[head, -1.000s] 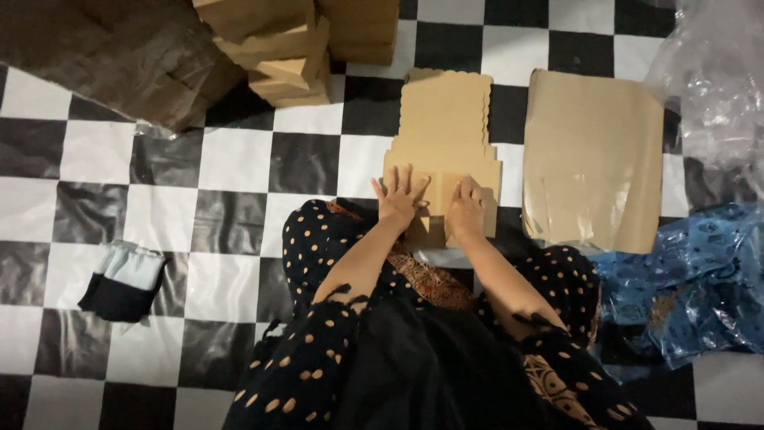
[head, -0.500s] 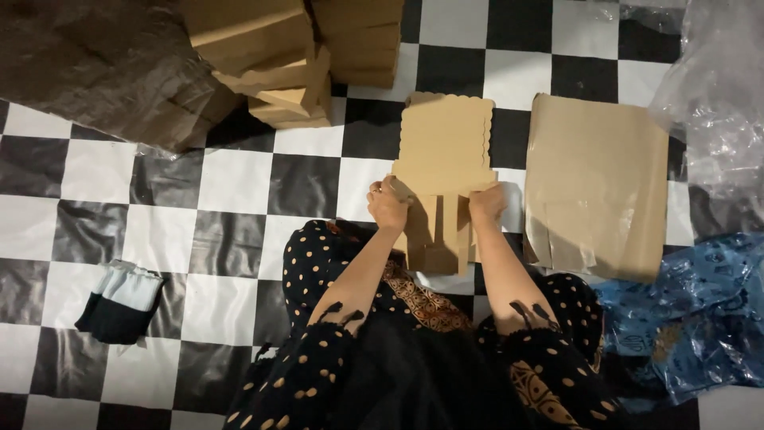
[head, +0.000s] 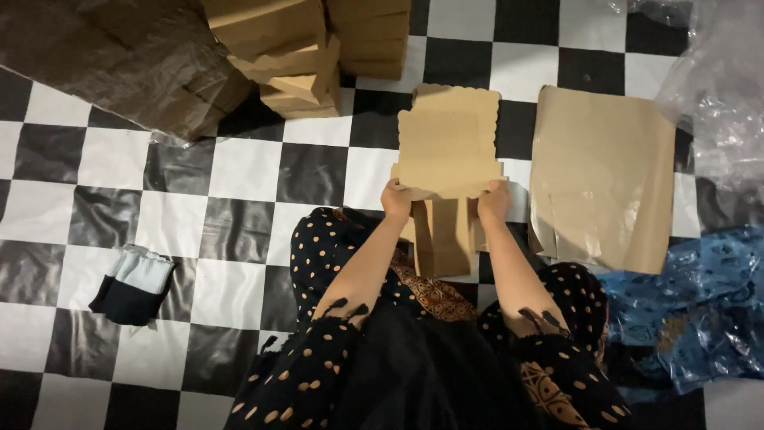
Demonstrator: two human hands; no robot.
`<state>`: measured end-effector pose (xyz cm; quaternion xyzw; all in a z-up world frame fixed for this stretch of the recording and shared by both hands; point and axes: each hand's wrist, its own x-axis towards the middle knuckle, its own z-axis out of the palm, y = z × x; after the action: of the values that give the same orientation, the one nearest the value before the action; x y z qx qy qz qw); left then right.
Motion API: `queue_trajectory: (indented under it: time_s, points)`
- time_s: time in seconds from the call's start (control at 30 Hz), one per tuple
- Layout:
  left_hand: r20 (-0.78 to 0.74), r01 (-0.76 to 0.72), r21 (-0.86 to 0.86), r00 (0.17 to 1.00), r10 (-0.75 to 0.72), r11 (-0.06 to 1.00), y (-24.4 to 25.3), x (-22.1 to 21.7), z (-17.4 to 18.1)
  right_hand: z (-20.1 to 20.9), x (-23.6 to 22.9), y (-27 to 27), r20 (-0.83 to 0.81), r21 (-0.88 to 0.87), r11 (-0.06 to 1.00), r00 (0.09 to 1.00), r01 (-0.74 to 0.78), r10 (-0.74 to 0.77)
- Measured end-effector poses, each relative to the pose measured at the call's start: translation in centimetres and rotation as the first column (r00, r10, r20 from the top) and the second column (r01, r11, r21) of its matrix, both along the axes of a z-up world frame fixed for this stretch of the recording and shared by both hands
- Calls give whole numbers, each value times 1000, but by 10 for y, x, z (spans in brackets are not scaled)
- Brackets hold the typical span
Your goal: A person sits on the floor and folds a flat cardboard template into a small box.
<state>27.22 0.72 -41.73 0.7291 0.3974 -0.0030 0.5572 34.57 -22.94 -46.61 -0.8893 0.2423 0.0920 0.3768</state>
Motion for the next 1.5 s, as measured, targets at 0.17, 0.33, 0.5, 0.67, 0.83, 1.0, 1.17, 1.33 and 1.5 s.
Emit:
queue_trajectory:
  time_s: [0.17, 0.33, 0.5, 0.67, 0.83, 1.0, 1.17, 1.33, 1.5]
  points:
    - [12, 64, -225, 998, -63, 972, 17, 3, -21, 78, -64, -3, 85, 237, 952, 972, 192, -218]
    - [-107, 355, 130, 933, -343, 926, 7, -7, 19, 110, -88, 13, 14, 527, 794, 931, 303, -364]
    - [-680, 796, 598, 562, -470, 87, -16, -9, 24, 95, -94, 20, 437, 48, 999, 899, -15, -7]
    - [-426, 661, 650, 726, -540, 375, -37, 1, -2, 8, -91, 13, 270, -474, 763, 752, -440, 601]
    - [-639, 824, 557, 506, -579, 105, -43, -42, 66, 75, -110, 26, -48, -415, 689, 770, -594, 636]
    - [-761, 926, 377, 309, -571, -2, -32, -65, 116, 71, -110, 33, -217, -523, 549, 725, -652, 654]
    - [-757, 938, 346, 283, -589, 7, -21, -49, 130, 83, -100, 33, -197, -485, 597, 745, -639, 638]
    - [-697, 914, 388, 377, -610, 121, -10, -25, 124, 73, -50, 39, -151, -394, 798, 889, -455, 432]
    - [-599, 812, 495, 577, -556, 309, -11, 12, 93, 18, 16, 30, 69, -151, 986, 995, -67, 78]
